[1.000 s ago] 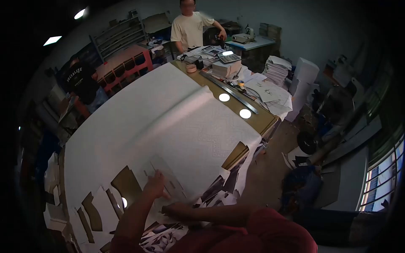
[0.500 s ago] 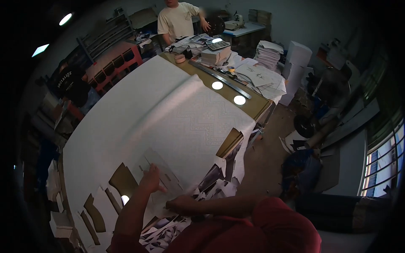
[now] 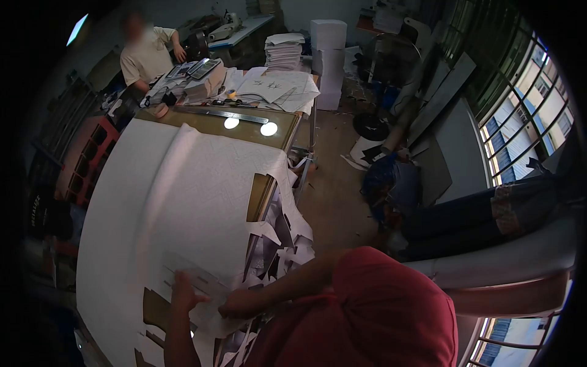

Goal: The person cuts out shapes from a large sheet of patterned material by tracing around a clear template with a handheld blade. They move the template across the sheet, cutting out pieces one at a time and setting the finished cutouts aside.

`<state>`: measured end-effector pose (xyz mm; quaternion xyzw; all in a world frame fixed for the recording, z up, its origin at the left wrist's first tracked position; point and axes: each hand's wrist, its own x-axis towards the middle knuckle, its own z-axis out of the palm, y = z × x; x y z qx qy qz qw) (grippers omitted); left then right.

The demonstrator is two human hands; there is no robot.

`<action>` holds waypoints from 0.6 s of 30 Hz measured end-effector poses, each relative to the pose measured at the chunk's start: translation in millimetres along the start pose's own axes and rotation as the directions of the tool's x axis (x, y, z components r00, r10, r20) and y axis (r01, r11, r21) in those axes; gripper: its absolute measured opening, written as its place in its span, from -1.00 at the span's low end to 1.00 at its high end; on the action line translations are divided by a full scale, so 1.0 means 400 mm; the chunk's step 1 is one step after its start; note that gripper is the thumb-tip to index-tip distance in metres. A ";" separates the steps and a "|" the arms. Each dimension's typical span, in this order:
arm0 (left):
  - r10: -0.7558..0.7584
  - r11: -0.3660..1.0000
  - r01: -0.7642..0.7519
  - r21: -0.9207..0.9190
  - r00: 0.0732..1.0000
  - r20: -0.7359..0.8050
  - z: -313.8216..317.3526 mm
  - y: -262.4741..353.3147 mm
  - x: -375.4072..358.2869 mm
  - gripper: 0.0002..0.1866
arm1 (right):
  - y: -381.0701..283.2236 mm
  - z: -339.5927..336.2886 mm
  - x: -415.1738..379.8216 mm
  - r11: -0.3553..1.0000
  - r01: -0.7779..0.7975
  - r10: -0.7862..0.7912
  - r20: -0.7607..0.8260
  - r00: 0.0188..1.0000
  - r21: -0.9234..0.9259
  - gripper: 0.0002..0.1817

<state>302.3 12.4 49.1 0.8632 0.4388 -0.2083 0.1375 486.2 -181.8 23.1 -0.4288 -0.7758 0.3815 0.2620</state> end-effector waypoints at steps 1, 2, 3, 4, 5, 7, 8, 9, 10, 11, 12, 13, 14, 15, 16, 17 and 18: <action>-0.003 1.000 0.003 0.000 1.000 0.001 0.011 -0.011 0.001 0.47 | 0.005 0.000 0.002 1.000 -0.021 0.021 0.017 1.000 -0.019 -0.74; 0.032 0.998 -0.030 0.059 0.999 -0.039 0.029 -0.024 0.008 0.46 | 0.009 -0.001 0.002 1.000 -0.019 0.020 0.018 1.000 -0.020 -0.74; 0.071 0.991 -0.062 0.120 0.995 -0.075 0.018 -0.012 0.003 0.45 | 0.016 0.000 -0.001 1.000 0.017 -0.017 0.021 1.000 -0.001 -0.74; 0.074 0.990 -0.065 0.122 0.994 -0.074 0.003 -0.002 -0.001 0.45 | 0.022 0.002 -0.005 0.999 0.050 -0.051 0.019 0.999 0.020 -0.75; 0.030 0.994 -0.028 0.105 0.999 -0.015 -0.012 0.009 -0.005 0.46 | 0.029 0.005 -0.011 0.999 0.044 -0.045 0.014 0.999 0.020 -0.75; -0.003 0.996 -0.002 0.094 0.999 0.049 -0.035 0.033 -0.018 0.47 | 0.027 -0.007 -0.028 0.996 0.091 -0.090 -0.020 0.996 0.017 -0.76; -0.021 0.996 0.016 0.090 0.998 0.051 -0.038 0.036 -0.020 0.48 | 0.029 -0.019 -0.044 0.996 0.085 -0.084 -0.026 0.996 0.015 -0.76; -0.039 0.996 0.035 0.085 0.998 0.051 -0.038 0.037 -0.019 0.48 | 0.020 -0.055 -0.071 0.992 0.056 -0.053 -0.031 0.998 0.114 -0.78; -0.031 0.996 0.027 0.086 0.998 0.049 -0.037 0.036 -0.015 0.48 | 0.015 -0.096 -0.104 0.977 0.028 -0.021 -0.034 0.999 0.210 -0.79; -0.036 0.994 0.030 0.105 0.998 0.054 -0.033 0.031 -0.013 0.48 | 0.017 -0.141 -0.144 0.952 -0.012 0.027 -0.045 0.999 0.305 -0.79; -0.040 0.992 0.032 0.122 0.998 0.057 -0.028 0.027 -0.009 0.49 | 0.024 -0.192 -0.193 0.917 -0.049 0.075 -0.051 0.996 0.395 -0.79; -0.031 0.992 0.024 0.121 0.998 0.056 -0.021 0.021 -0.005 0.49 | 0.071 -0.226 -0.245 0.910 0.003 0.056 -0.130 0.990 0.415 -0.79; -0.003 0.991 -0.002 0.135 0.999 0.040 -0.010 0.013 -0.004 0.49 | 0.085 -0.301 -0.314 0.853 -0.246 0.302 -0.052 0.952 0.461 -0.76; 0.023 0.988 -0.025 0.150 1.000 0.021 -0.004 0.005 -0.002 0.50 | 0.137 -0.391 -0.396 0.796 -0.346 0.401 -0.006 0.916 0.497 -0.75; 0.025 0.989 -0.027 0.148 1.000 0.015 -0.004 0.006 -0.003 0.50 | 0.124 -0.518 -0.493 0.653 -0.454 0.570 0.000 0.822 0.606 -0.73; -0.001 0.994 -0.003 0.111 0.999 0.040 -0.008 0.013 -0.007 0.50 | 0.119 -0.654 -0.583 0.590 -0.601 0.743 -0.072 0.665 0.539 -0.74; -0.024 0.997 0.019 0.080 0.998 0.063 -0.019 0.016 -0.006 0.51 | 0.156 -0.789 -0.698 0.552 -0.665 0.827 -0.229 0.513 0.504 -0.70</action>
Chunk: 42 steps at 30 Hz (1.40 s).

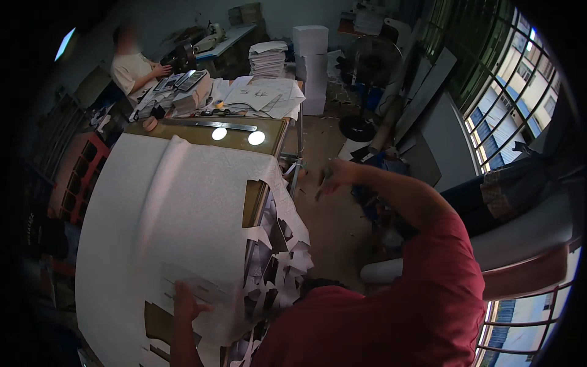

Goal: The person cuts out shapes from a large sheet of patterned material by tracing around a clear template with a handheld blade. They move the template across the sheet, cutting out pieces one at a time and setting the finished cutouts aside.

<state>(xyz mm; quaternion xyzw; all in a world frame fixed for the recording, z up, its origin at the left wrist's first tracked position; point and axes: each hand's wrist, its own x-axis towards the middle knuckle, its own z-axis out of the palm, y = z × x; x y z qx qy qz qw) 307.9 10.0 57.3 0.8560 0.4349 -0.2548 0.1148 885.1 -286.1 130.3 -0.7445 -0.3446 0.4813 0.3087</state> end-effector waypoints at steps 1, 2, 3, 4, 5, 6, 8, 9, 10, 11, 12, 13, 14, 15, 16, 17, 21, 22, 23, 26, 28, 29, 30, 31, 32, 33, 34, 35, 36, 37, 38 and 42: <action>0.006 1.000 -0.006 0.011 1.000 -0.012 -0.003 -0.005 0.006 0.51 | 0.029 -0.186 0.006 0.998 -0.048 0.033 -0.280 0.959 -0.046 -0.62; 0.027 0.998 -0.028 0.056 1.000 0.003 0.010 -0.012 0.010 0.51 | -0.044 -0.312 -0.063 0.947 -0.225 0.024 -0.648 0.761 -0.229 -0.54; 0.049 0.994 -0.051 0.096 0.999 0.018 0.020 -0.013 0.018 0.50 | 0.022 -0.483 -0.088 0.993 -0.111 0.038 -0.813 0.581 -0.033 -0.53; 0.056 0.993 -0.057 0.101 0.998 0.012 0.024 -0.013 0.025 0.50 | 0.085 -0.650 -0.116 0.761 -0.383 -0.273 -0.794 0.543 -0.523 -0.69; 0.060 0.993 -0.059 0.100 0.998 -0.004 0.030 -0.019 0.029 0.50 | 0.088 -0.654 -0.122 0.763 -0.384 -0.269 -0.796 0.542 -0.520 -0.69; 0.063 0.993 -0.061 0.098 0.998 -0.009 0.042 -0.027 0.029 0.49 | 0.085 -0.646 -0.136 0.842 -0.343 -0.229 -0.851 0.472 -0.416 -0.69; 0.073 0.996 -0.070 0.064 0.996 -0.047 0.054 -0.038 0.045 0.49 | 0.058 -0.627 -0.168 0.947 -0.240 -0.120 -0.926 0.358 -0.215 -0.69; 0.057 0.998 -0.056 0.015 0.994 -0.096 0.071 -0.047 0.042 0.49 | 0.024 -0.615 -0.146 0.975 -0.177 -0.068 -0.940 0.334 -0.134 -0.69; 0.156 0.974 -0.181 -0.133 0.971 -0.179 0.077 -0.057 0.033 0.50 | 0.010 -0.574 -0.116 0.988 -0.083 -0.092 -0.926 0.366 -0.131 -0.66; 0.084 0.991 -0.095 -0.095 0.990 -0.113 0.034 -0.020 0.013 0.47 | 0.036 -0.504 -0.079 0.994 0.010 -0.101 -0.896 0.432 -0.108 -0.62; 0.075 0.993 -0.086 -0.075 0.987 -0.145 0.032 -0.004 0.006 0.44 | 0.094 -0.461 -0.022 0.966 0.124 -0.260 -0.830 0.493 -0.228 -0.55; 0.057 0.997 -0.066 -0.047 0.983 -0.176 0.038 -0.005 0.004 0.41 | 0.106 -0.369 0.010 0.986 0.152 -0.149 -0.770 0.621 -0.069 -0.55; 0.069 0.998 -0.066 0.023 0.985 -0.156 0.039 -0.012 0.013 0.38 | 0.065 -0.209 0.025 0.988 0.150 -0.135 -0.683 0.717 -0.038 -0.58; 0.014 0.999 -0.010 0.043 0.994 -0.105 0.019 0.006 0.008 0.37 | 0.029 -0.054 0.027 0.989 0.147 -0.123 -0.603 0.789 -0.009 -0.62; 0.005 0.997 0.003 0.076 0.994 -0.106 -0.005 0.025 -0.011 0.33 | 0.051 0.061 0.060 0.969 0.249 -0.220 -0.452 0.864 0.004 -0.66; -0.005 0.998 0.011 0.067 0.996 -0.094 -0.014 0.027 -0.013 0.33 | 0.088 0.156 0.069 0.944 0.329 -0.302 -0.316 0.900 0.036 -0.69; -0.018 1.000 0.019 0.018 0.996 -0.091 -0.015 0.032 -0.015 0.31 | 0.053 0.473 0.054 0.952 0.278 -0.281 0.008 0.960 0.133 -0.74; -0.024 0.999 0.026 0.023 0.996 -0.088 -0.024 0.036 -0.014 0.31 | 0.031 0.522 0.049 0.950 0.278 -0.283 0.013 0.959 0.139 -0.74; -0.040 0.999 0.039 -0.016 0.996 -0.075 -0.028 0.041 -0.018 0.31 | 0.011 0.565 0.039 0.946 0.314 -0.319 0.071 0.945 0.076 -0.76; -0.072 0.996 0.069 -0.059 0.995 -0.063 -0.029 0.039 -0.029 0.30 | -0.028 0.668 0.043 0.906 0.410 -0.423 0.170 0.890 0.104 -0.78; -0.084 0.994 0.079 -0.073 0.994 -0.067 -0.025 0.044 -0.027 0.29 | -0.054 0.716 0.054 0.870 0.457 -0.489 0.201 0.849 0.184 -0.79; -0.081 0.995 0.076 -0.071 0.994 -0.069 -0.025 0.044 -0.026 0.29 | -0.072 0.739 0.060 0.863 0.472 -0.502 0.207 0.839 0.180 -0.80; -0.080 0.995 0.075 -0.067 0.994 -0.072 -0.026 0.040 -0.026 0.29 | -0.090 0.762 0.067 0.854 0.488 -0.518 0.214 0.828 0.178 -0.81; -0.088 0.994 0.083 -0.070 0.994 -0.063 -0.023 0.038 -0.026 0.29 | -0.106 0.782 0.068 0.856 0.483 -0.515 0.225 0.827 0.182 -0.81; -0.098 0.993 0.093 -0.072 0.992 -0.077 -0.020 0.039 -0.025 0.28 | -0.124 0.797 0.068 0.860 0.492 -0.510 0.212 0.834 0.136 -0.82; -0.108 0.992 0.101 -0.076 0.990 -0.094 -0.020 0.042 -0.025 0.27 | -0.137 0.809 0.071 0.861 0.501 -0.508 0.199 0.838 0.086 -0.82; -0.113 0.991 0.105 -0.081 0.990 -0.090 -0.021 0.043 -0.026 0.27 | -0.145 0.821 0.076 0.862 0.499 -0.505 0.206 0.838 0.085 -0.82; -0.113 0.991 0.105 -0.084 0.988 -0.100 -0.020 0.044 -0.028 0.26 | -0.149 0.831 0.079 0.831 0.552 -0.556 0.173 0.813 0.073 -0.80; -0.110 0.991 0.101 -0.086 0.988 -0.110 -0.026 0.049 -0.033 0.24 | -0.152 0.841 0.078 0.797 0.601 -0.603 0.138 0.786 0.058 -0.78; -0.105 0.991 0.095 -0.092 0.989 -0.106 -0.032 0.052 -0.038 0.24 | -0.154 0.849 0.075 0.802 0.596 -0.596 0.139 0.791 0.051 -0.78; -0.114 0.991 0.107 -0.085 0.990 -0.086 -0.040 0.055 -0.041 0.23 | -0.157 0.855 0.072 0.812 0.583 -0.583 0.133 0.802 0.042 -0.79; -0.131 0.991 0.129 -0.038 0.990 -0.048 -0.061 0.064 -0.048 0.18 | -0.174 0.878 0.044 0.813 0.579 -0.573 0.090 0.815 -0.066 -0.80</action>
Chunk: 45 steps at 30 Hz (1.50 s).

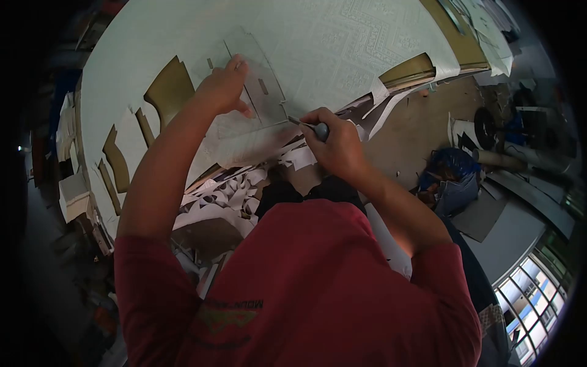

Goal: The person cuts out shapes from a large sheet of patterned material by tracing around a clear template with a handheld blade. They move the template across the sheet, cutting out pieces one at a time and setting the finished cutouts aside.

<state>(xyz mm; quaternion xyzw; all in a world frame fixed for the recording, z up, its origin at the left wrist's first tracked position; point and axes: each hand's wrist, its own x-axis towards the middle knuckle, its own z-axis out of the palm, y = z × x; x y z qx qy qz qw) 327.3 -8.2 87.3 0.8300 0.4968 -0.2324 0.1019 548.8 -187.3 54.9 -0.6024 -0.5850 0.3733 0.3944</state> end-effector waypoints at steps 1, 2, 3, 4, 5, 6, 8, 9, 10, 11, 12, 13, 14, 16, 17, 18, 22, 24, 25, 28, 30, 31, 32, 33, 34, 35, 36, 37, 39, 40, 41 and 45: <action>0.017 1.000 -0.017 -0.002 1.000 -0.010 -0.003 -0.004 0.002 0.18 | -0.005 0.012 -0.001 1.000 -0.003 0.003 -0.014 1.000 -0.014 -0.80; 0.015 1.000 -0.015 0.002 1.000 -0.002 -0.004 -0.006 0.004 0.18 | -0.007 0.026 -0.003 0.999 0.000 -0.001 -0.039 0.999 -0.040 -0.81; 0.019 1.000 -0.019 0.006 1.000 0.009 0.001 -0.007 0.005 0.17 | -0.011 0.041 -0.011 0.998 -0.005 0.000 -0.065 0.998 -0.067 -0.83; 0.049 0.999 -0.049 0.000 0.999 0.003 0.011 -0.014 0.006 0.17 | -0.018 0.055 -0.018 0.996 -0.020 0.013 -0.084 0.996 -0.087 -0.83; 0.077 0.997 -0.076 0.028 0.996 -0.054 0.021 -0.023 0.005 0.16 | -0.027 0.067 -0.021 0.990 -0.042 0.025 -0.128 0.992 -0.133 -0.83; 0.106 0.994 -0.101 0.053 0.988 -0.110 0.030 -0.026 0.008 0.16 | -0.038 0.076 -0.024 0.981 -0.066 0.035 -0.170 0.985 -0.181 -0.83; 0.125 0.992 -0.123 0.029 0.989 -0.083 0.025 -0.028 0.019 0.15 | -0.066 0.097 -0.028 0.973 -0.118 0.072 -0.222 0.972 -0.200 -0.83; 0.116 0.993 -0.115 0.020 0.993 -0.039 0.022 -0.032 0.019 0.15 | -0.078 0.109 -0.031 0.970 -0.156 0.105 -0.255 0.961 -0.189 -0.83; 0.141 0.990 -0.140 0.015 0.989 -0.045 0.019 -0.034 0.017 0.15 | -0.088 0.121 -0.034 0.964 -0.171 0.112 -0.272 0.956 -0.203 -0.83; 0.142 0.990 -0.141 0.018 0.990 -0.018 0.013 -0.035 0.017 0.16 | -0.098 0.131 -0.034 0.954 -0.193 0.119 -0.300 0.946 -0.231 -0.83; 0.142 0.990 -0.142 0.021 0.990 0.009 0.010 -0.035 0.018 0.17 | -0.106 0.139 -0.033 0.942 -0.215 0.124 -0.329 0.936 -0.258 -0.82; 0.164 0.986 -0.164 0.016 0.986 0.003 0.022 -0.040 0.026 0.17 | -0.111 0.148 -0.031 0.935 -0.229 0.128 -0.344 0.930 -0.270 -0.82; 0.199 0.980 -0.198 0.035 0.979 -0.036 0.040 -0.047 0.036 0.19 | -0.114 0.156 -0.030 0.931 -0.215 0.093 -0.376 0.922 -0.296 -0.83; 0.241 0.970 -0.237 0.052 0.968 -0.077 0.046 -0.050 0.053 0.22 | -0.121 0.165 -0.025 0.922 -0.206 0.058 -0.409 0.911 -0.328 -0.84; 0.218 0.973 -0.215 0.081 0.975 -0.030 0.047 -0.044 0.064 0.29 | -0.125 0.167 -0.023 0.919 -0.201 0.047 -0.412 0.910 -0.338 -0.84; 0.191 0.975 -0.192 0.112 0.981 0.017 0.044 -0.040 0.063 0.36 | -0.128 0.170 -0.022 0.917 -0.194 0.037 -0.413 0.910 -0.347 -0.84; 0.158 0.984 -0.158 0.077 0.987 0.005 0.046 -0.038 0.061 0.38 | -0.127 0.172 -0.021 0.909 -0.195 0.024 -0.422 0.906 -0.369 -0.84; 0.169 0.981 -0.171 0.093 0.985 0.028 0.044 -0.037 0.067 0.39 | -0.127 0.162 -0.018 0.885 -0.273 0.130 -0.363 0.923 -0.378 -0.79; 0.165 0.981 -0.167 0.097 0.986 0.030 0.039 -0.035 0.064 0.39 | -0.124 0.161 -0.020 0.887 -0.271 0.130 -0.361 0.923 -0.373 -0.79; 0.119 0.991 -0.122 0.063 0.992 0.044 0.026 -0.023 0.053 0.38 | -0.102 0.170 -0.027 0.921 -0.263 0.137 -0.392 0.910 -0.289 -0.79; 0.108 0.991 -0.113 0.066 0.991 0.076 0.018 -0.016 0.053 0.38 | -0.076 0.180 -0.023 0.958 -0.250 0.175 -0.405 0.898 -0.142 -0.81; 0.094 0.993 -0.100 0.070 0.992 0.079 0.018 -0.012 0.057 0.38 | -0.063 0.181 -0.015 0.961 -0.243 0.173 -0.396 0.902 -0.134 -0.81; 0.109 0.991 -0.116 0.071 0.990 0.092 0.019 -0.012 0.059 0.39 | -0.052 0.184 -0.003 0.969 -0.181 0.095 -0.417 0.904 -0.171 -0.82; 0.120 0.989 -0.128 0.073 0.987 0.104 0.023 -0.014 0.063 0.39 | -0.042 0.192 0.008 0.972 -0.116 0.015 -0.435 0.900 -0.206 -0.84; 0.089 0.992 -0.098 0.081 0.991 0.104 0.028 -0.015 0.071 0.39 | -0.031 0.198 0.012 0.978 -0.094 0.006 -0.421 0.907 -0.189 -0.84; 0.134 0.989 -0.139 0.045 0.986 0.103 0.032 -0.015 0.078 0.39 | -0.018 0.200 0.004 0.981 -0.075 -0.013 -0.442 0.897 -0.180 -0.83; 0.160 0.987 -0.162 0.008 0.982 0.100 0.036 -0.019 0.077 0.38 | -0.009 0.200 -0.004 0.985 -0.046 -0.034 -0.452 0.892 -0.165 -0.81; 0.188 0.975 -0.194 0.109 0.980 0.059 0.025 -0.011 0.058 0.35 | -0.004 0.201 -0.015 0.984 -0.079 0.000 -0.443 0.897 -0.160 -0.83; 0.177 0.982 -0.181 -0.049 0.982 -0.070 0.057 -0.022 0.049 0.31 | 0.036 0.202 -0.014 0.961 0.007 -0.126 -0.413 0.902 -0.277 -0.87; 0.088 0.977 -0.076 -0.201 0.995 0.053 0.018 -0.022 0.026 0.32 | 0.058 0.201 -0.010 0.972 -0.048 -0.046 -0.391 0.919 -0.228 -0.86; 0.056 0.936 -0.030 -0.351 0.996 0.063 0.042 -0.015 0.069 0.38 | 0.137 0.201 -0.004 0.990 0.009 -0.059 -0.361 0.931 -0.139 -0.85; -0.031 0.882 0.043 -0.470 0.999 0.033 0.124 0.010 0.187 0.38 | 0.119 0.199 0.013 0.969 0.093 -0.173 -0.357 0.918 -0.230 -0.82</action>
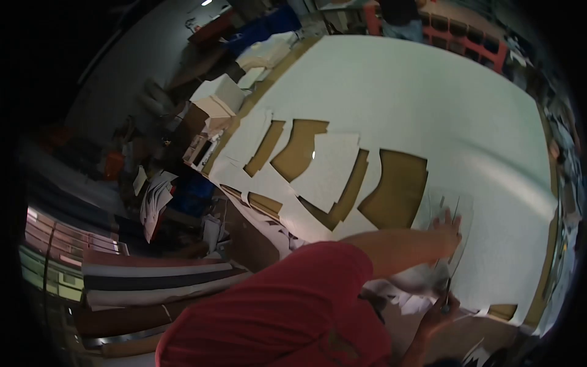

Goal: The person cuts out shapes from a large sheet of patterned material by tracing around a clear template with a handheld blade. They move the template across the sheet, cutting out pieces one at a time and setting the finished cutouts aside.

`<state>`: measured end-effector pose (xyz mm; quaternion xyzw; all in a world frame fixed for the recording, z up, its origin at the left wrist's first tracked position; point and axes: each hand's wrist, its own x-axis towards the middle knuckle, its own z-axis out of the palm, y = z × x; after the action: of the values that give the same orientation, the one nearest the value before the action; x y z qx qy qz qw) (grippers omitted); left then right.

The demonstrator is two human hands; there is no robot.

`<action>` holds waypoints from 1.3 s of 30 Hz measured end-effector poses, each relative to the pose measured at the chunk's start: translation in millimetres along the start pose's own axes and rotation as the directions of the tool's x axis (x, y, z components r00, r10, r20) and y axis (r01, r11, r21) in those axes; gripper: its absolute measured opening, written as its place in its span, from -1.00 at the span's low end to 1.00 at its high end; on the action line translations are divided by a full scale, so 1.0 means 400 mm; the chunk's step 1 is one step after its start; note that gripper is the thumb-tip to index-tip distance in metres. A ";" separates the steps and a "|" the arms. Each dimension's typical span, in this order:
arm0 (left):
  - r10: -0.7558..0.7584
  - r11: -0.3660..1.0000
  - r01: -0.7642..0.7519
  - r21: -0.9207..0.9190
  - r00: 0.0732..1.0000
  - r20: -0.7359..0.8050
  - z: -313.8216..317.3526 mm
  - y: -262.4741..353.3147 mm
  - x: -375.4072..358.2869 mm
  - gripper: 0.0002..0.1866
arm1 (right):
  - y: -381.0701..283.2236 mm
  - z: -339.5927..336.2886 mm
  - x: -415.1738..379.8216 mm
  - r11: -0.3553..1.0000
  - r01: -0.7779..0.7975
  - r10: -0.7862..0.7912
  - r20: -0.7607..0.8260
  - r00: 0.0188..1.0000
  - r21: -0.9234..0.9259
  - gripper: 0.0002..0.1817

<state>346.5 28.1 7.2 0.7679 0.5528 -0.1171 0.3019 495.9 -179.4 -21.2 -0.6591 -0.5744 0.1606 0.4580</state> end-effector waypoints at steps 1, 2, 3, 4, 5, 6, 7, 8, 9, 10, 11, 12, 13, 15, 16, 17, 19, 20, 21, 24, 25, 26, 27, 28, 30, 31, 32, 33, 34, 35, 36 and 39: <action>0.005 1.000 -0.005 -0.024 1.000 -0.004 0.017 -0.015 0.044 0.35 | 0.017 0.008 0.005 0.999 0.033 -0.033 -0.005 0.999 0.019 -0.82; -0.001 0.999 0.001 -0.034 1.000 -0.020 -0.005 -0.008 0.027 0.35 | 0.009 0.001 0.019 0.998 0.052 -0.052 0.001 0.999 0.020 -0.82; 0.017 1.000 -0.017 -0.009 1.000 -0.025 -0.027 -0.002 -0.017 0.31 | -0.022 -0.009 0.022 1.000 -0.012 0.011 0.019 1.000 0.021 -0.81; 0.039 0.999 -0.039 0.010 0.999 -0.017 -0.022 -0.003 -0.038 0.27 | -0.044 -0.020 0.017 0.996 -0.087 0.087 0.041 0.995 0.010 -0.80; -0.004 0.999 0.002 -0.053 0.998 -0.055 -0.019 -0.006 -0.042 0.26 | -0.033 -0.022 0.018 0.998 -0.056 0.056 0.039 0.998 -0.013 -0.79; -0.028 0.994 0.021 -0.105 0.997 -0.072 -0.015 -0.006 -0.028 0.25 | -0.009 -0.016 0.015 0.998 -0.045 0.046 0.020 0.999 -0.049 -0.79; 0.045 0.996 -0.042 0.084 0.998 -0.034 -0.050 0.001 -0.091 0.33 | 0.014 -0.013 0.010 0.996 -0.085 0.084 0.055 0.995 0.029 -0.81; 0.081 0.988 -0.073 0.139 0.995 -0.050 -0.066 -0.003 -0.127 0.38 | -0.066 -0.029 0.015 0.990 -0.135 0.132 0.073 0.989 0.043 -0.84; 0.038 0.981 -0.022 0.193 0.996 -0.075 -0.054 0.000 -0.118 0.42 | -0.025 -0.021 0.007 0.976 -0.209 0.206 0.048 0.977 0.060 -0.84; 0.126 0.944 -0.096 0.317 0.989 -0.076 -0.051 -0.019 -0.116 0.39 | -0.057 -0.033 0.012 0.988 -0.153 0.153 0.069 0.986 -0.014 -0.83; 0.248 0.872 -0.227 0.433 0.969 0.009 -0.067 -0.024 -0.105 0.36 | -0.096 -0.041 0.022 0.999 -0.027 0.027 -0.002 1.000 -0.029 -0.82; 0.286 0.844 -0.238 0.480 0.958 -0.029 -0.055 -0.042 -0.085 0.32 | -0.094 -0.044 0.016 0.998 -0.062 0.063 -0.002 0.998 0.027 -0.81; 0.244 0.818 -0.226 0.529 0.969 0.037 -0.092 -0.005 -0.128 0.31 | -0.101 -0.043 0.020 0.999 -0.032 0.033 -0.033 0.999 0.033 -0.80; 0.184 0.799 -0.213 0.562 0.977 0.109 -0.110 0.027 -0.156 0.36 | -0.097 -0.038 0.009 0.991 -0.115 0.119 -0.052 0.992 0.070 -0.81; 0.197 0.760 -0.232 0.607 0.972 0.124 -0.109 0.031 -0.153 0.36 | -0.083 -0.036 0.004 0.985 -0.140 0.144 -0.037 0.989 0.103 -0.81; 0.209 0.759 -0.243 0.604 0.970 0.128 -0.113 0.018 -0.153 0.36 | -0.091 -0.026 0.002 0.985 -0.144 0.148 -0.043 0.988 0.093 -0.81; 0.178 0.811 -0.197 0.551 0.980 0.089 -0.110 0.011 -0.153 0.34 | -0.090 -0.016 -0.002 0.992 -0.056 0.069 -0.109 0.992 0.114 -0.82; 0.175 0.809 -0.195 0.554 0.980 0.089 -0.109 0.010 -0.150 0.34 | -0.089 -0.012 -0.002 0.991 -0.056 0.070 -0.110 0.991 0.119 -0.82; 0.145 0.817 -0.174 0.550 0.985 0.096 -0.111 0.019 -0.152 0.32 | -0.089 -0.014 -0.001 0.992 -0.047 0.060 -0.111 0.992 0.119 -0.82; 0.126 0.831 -0.155 0.534 0.988 0.091 -0.107 0.023 -0.152 0.31 | -0.092 -0.019 0.001 0.992 -0.056 0.067 -0.101 0.993 0.113 -0.82; 0.133 0.837 -0.156 0.525 0.988 0.080 -0.106 0.020 -0.150 0.31 | -0.097 -0.020 0.005 0.991 -0.075 0.085 -0.093 0.992 0.110 -0.83; 0.133 0.838 -0.154 0.523 0.988 0.079 -0.105 0.017 -0.146 0.31 | -0.103 -0.022 0.007 0.991 -0.073 0.083 -0.091 0.992 0.109 -0.83; 0.134 0.836 -0.155 0.526 0.988 0.077 -0.105 0.018 -0.148 0.30 | -0.112 -0.026 0.007 0.993 -0.085 0.092 -0.081 0.992 0.085 -0.83; 0.136 0.834 -0.156 0.530 0.988 0.076 -0.106 0.020 -0.149 0.29 | -0.118 -0.026 0.008 0.993 -0.097 0.101 -0.073 0.992 0.060 -0.84; 0.162 0.809 -0.199 0.553 0.980 0.117 -0.120 0.026 -0.156 0.31 | -0.112 -0.014 0.004 0.994 -0.086 0.092 -0.099 0.991 0.064 -0.84; 0.187 0.780 -0.247 0.574 0.969 0.163 -0.126 0.030 -0.163 0.34 | -0.109 -0.008 -0.002 0.995 -0.079 0.087 -0.127 0.988 0.068 -0.84; 0.185 0.782 -0.246 0.572 0.969 0.164 -0.127 0.032 -0.166 0.34 | -0.106 -0.001 -0.008 0.995 -0.079 0.087 -0.124 0.988 0.067 -0.84; 0.186 0.782 -0.244 0.574 0.970 0.159 -0.125 0.031 -0.165 0.34 | -0.106 0.004 -0.012 0.993 -0.078 0.090 -0.145 0.985 0.088 -0.84; 0.186 0.781 -0.241 0.576 0.970 0.153 -0.125 0.031 -0.165 0.34 | -0.106 0.008 -0.014 0.991 -0.076 0.094 -0.167 0.982 0.109 -0.83; 0.187 0.782 -0.241 0.575 0.970 0.152 -0.123 0.029 -0.163 0.34 | -0.106 0.010 -0.014 0.991 -0.074 0.092 -0.167 0.982 0.108 -0.83; 0.179 0.787 -0.226 0.574 0.974 0.137 -0.119 0.026 -0.160 0.34 | -0.107 0.012 -0.015 0.993 -0.080 0.095 -0.168 0.981 0.091 -0.83; 0.171 0.784 -0.213 0.583 0.977 0.127 -0.114 0.026 -0.155 0.33 | -0.113 0.009 -0.017 0.989 -0.126 0.136 -0.145 0.980 0.075 -0.85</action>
<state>326.5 4.9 78.5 0.8713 0.3970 -0.2784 0.0752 463.6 -187.7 10.1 -0.6903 -0.4882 0.1591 0.5097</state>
